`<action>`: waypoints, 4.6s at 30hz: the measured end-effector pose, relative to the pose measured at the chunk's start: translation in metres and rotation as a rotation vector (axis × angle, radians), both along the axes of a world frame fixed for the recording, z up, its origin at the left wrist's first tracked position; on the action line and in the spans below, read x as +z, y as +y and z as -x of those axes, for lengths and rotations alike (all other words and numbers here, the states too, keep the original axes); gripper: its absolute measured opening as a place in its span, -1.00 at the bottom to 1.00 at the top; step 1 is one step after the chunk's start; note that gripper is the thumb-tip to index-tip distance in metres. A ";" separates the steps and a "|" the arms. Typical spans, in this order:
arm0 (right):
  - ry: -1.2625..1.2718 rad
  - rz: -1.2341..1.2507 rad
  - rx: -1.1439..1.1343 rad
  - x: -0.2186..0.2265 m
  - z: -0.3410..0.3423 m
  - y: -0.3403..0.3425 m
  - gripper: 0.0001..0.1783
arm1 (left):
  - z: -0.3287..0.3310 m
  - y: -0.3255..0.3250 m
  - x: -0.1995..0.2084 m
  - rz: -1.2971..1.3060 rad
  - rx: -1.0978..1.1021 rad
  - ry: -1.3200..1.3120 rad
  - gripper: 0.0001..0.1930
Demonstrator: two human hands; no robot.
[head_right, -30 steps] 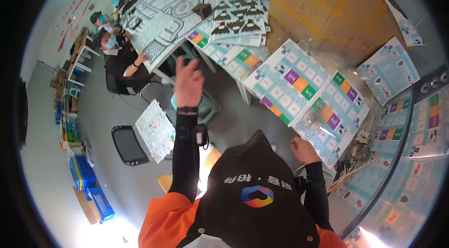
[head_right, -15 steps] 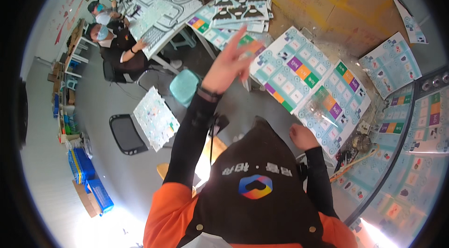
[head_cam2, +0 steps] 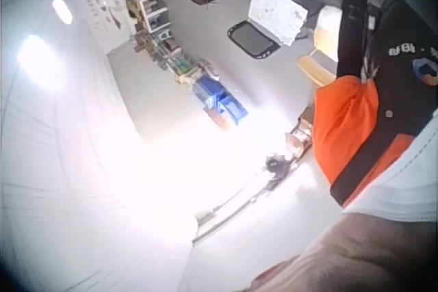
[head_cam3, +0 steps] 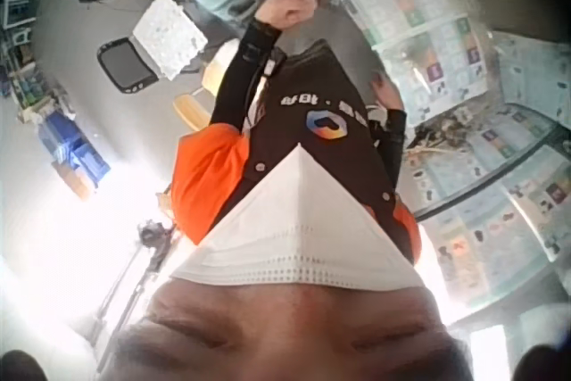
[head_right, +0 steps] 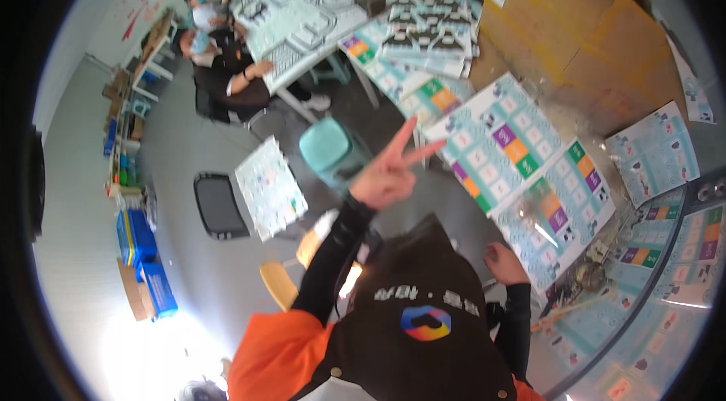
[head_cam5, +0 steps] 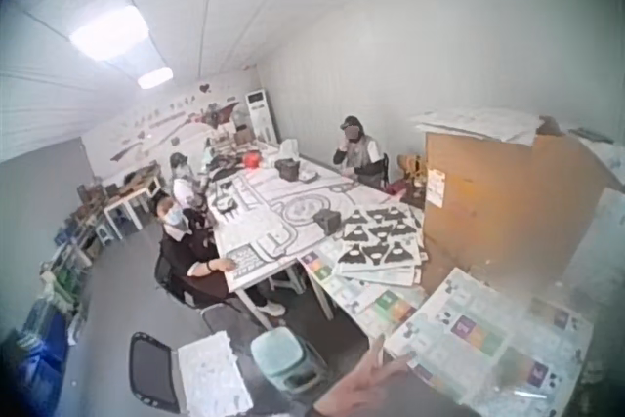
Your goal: The recorder is applying adhesive to shoe components using a brush and a pressurized container.
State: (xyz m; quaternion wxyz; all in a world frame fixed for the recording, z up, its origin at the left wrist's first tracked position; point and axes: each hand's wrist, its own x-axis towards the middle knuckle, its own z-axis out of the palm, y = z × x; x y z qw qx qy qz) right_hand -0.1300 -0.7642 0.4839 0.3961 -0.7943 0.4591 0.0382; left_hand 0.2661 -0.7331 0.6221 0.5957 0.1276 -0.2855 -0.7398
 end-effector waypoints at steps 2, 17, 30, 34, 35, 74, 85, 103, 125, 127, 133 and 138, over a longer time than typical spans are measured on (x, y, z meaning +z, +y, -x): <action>0.010 0.281 -0.064 -0.027 0.031 -0.004 -0.32 | 0.020 -0.021 0.001 0.073 -0.095 0.024 0.11; -1.592 -1.211 -0.409 0.044 -0.016 -0.014 -0.09 | 0.190 -0.060 -0.087 -0.115 -0.798 -0.168 -0.17; -0.151 -0.515 -0.262 -0.061 0.007 -0.046 -0.23 | 0.082 -0.023 -0.208 -0.519 -0.358 -1.213 -0.22; 0.276 -0.077 -0.048 -0.108 0.087 -0.038 -0.44 | -0.016 0.028 -0.277 -0.905 -0.111 -1.056 -0.46; 0.278 -0.091 -0.040 -0.114 0.095 -0.039 -0.44 | -0.032 0.037 -0.275 -0.941 0.000 -0.983 -0.50; 0.096 0.177 -0.303 -0.017 -0.114 -0.072 -0.42 | -0.330 -0.058 0.002 -0.205 1.880 -1.887 -0.36; 0.307 -0.141 -0.318 -0.044 -0.077 -0.016 -0.62 | -0.212 0.068 -0.462 0.476 -0.724 -1.972 -0.68; 0.225 -0.599 -0.518 -0.088 0.117 0.046 -0.77 | -0.049 0.155 -0.529 -0.635 -1.110 -1.882 -0.67; 0.494 -0.768 -0.630 -0.194 0.113 0.030 -0.77 | -0.075 0.288 -0.716 -0.199 -1.022 -2.171 -0.66; 0.367 -0.860 -0.888 -0.203 0.118 0.033 -0.78 | 0.025 0.259 -0.728 0.045 -1.232 -2.164 -0.61; 0.188 -0.950 -1.089 -0.251 0.114 0.067 -0.76 | 0.045 0.125 -0.685 0.302 -1.355 -2.014 -0.59; 0.125 -1.021 -1.073 -0.350 0.124 0.164 -0.73 | 0.050 0.048 -0.649 0.389 -1.348 -1.963 -0.58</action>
